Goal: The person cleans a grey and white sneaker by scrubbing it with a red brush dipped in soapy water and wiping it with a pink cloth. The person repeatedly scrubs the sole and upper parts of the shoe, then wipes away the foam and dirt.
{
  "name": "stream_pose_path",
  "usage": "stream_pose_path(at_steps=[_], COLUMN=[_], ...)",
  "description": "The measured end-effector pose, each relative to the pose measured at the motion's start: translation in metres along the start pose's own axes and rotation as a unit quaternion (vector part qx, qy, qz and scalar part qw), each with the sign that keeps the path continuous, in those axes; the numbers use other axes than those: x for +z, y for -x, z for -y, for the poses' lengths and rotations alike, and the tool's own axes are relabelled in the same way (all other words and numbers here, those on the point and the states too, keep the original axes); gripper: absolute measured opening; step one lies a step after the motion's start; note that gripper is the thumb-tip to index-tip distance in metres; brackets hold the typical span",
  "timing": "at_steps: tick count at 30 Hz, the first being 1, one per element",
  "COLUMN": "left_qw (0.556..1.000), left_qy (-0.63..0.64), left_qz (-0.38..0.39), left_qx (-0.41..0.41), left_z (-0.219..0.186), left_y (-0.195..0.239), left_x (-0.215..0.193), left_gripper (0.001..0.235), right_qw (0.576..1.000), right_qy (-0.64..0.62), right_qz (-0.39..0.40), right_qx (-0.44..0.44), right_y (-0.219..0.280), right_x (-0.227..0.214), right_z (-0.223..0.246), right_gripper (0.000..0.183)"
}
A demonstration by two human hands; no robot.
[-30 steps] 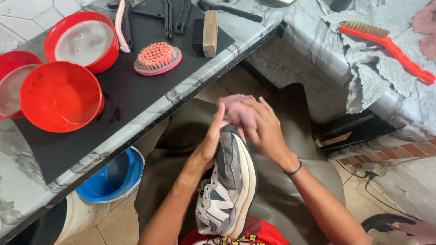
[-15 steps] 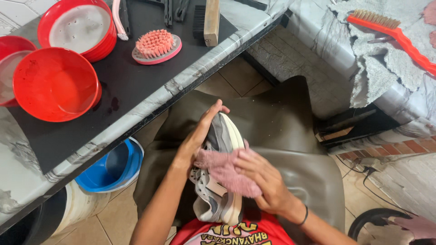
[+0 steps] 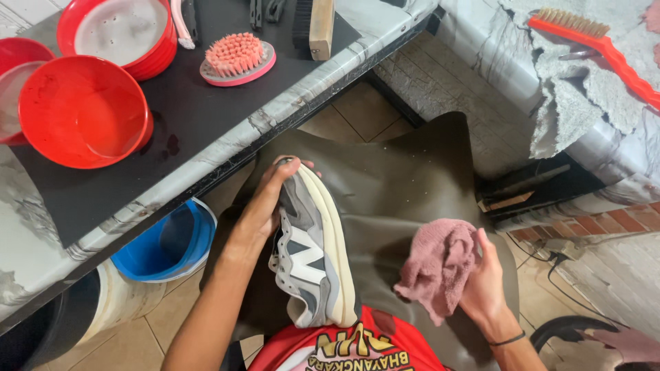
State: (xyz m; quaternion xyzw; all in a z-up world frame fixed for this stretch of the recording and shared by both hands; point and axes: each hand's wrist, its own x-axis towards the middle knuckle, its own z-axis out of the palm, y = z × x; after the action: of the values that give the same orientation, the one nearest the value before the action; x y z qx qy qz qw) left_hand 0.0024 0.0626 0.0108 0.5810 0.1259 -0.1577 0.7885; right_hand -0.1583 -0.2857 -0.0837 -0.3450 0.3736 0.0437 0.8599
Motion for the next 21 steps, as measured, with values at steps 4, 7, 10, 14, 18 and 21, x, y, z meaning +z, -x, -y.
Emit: stream_pose_path(at_steps=[4,7,10,14,18,21], left_qw=[0.969,0.936,0.908,0.907,0.958,0.944], left_qy=[0.180,0.185,0.137,0.057,-0.040,-0.182], left_qz=[0.031,0.033,0.006,0.021,0.165,0.206], left_qx=[0.168,0.297,0.395,0.416,0.231,0.184], left_z=[-0.023,-0.021,0.002,0.039,0.074,0.080], left_y=[0.025,0.059,0.087,0.111,0.121,0.110], left_x=[0.010,0.033,0.053,0.032,-0.008,-0.008], left_gripper=[0.030,0.039,0.052,0.062,0.067,0.069], right_qw=[0.983,0.901,0.931,0.995,0.982,0.916], right_qy=[0.017,0.032,-0.054,-0.036,0.146,0.280], right_qz=[0.048,0.404,0.347,0.093,0.120,0.278], right_qx=[0.177,0.158,-0.096,0.017,0.012,-0.076], right_y=[0.039,0.030,0.041,-0.014,-0.083,-0.083], right_x=[0.066,0.062,0.121,0.089,0.061,0.106], right_z=[0.003,-0.016,-0.002,0.020,0.045,0.057], right_gripper=[0.093,0.112,0.098,0.104,0.059,0.067])
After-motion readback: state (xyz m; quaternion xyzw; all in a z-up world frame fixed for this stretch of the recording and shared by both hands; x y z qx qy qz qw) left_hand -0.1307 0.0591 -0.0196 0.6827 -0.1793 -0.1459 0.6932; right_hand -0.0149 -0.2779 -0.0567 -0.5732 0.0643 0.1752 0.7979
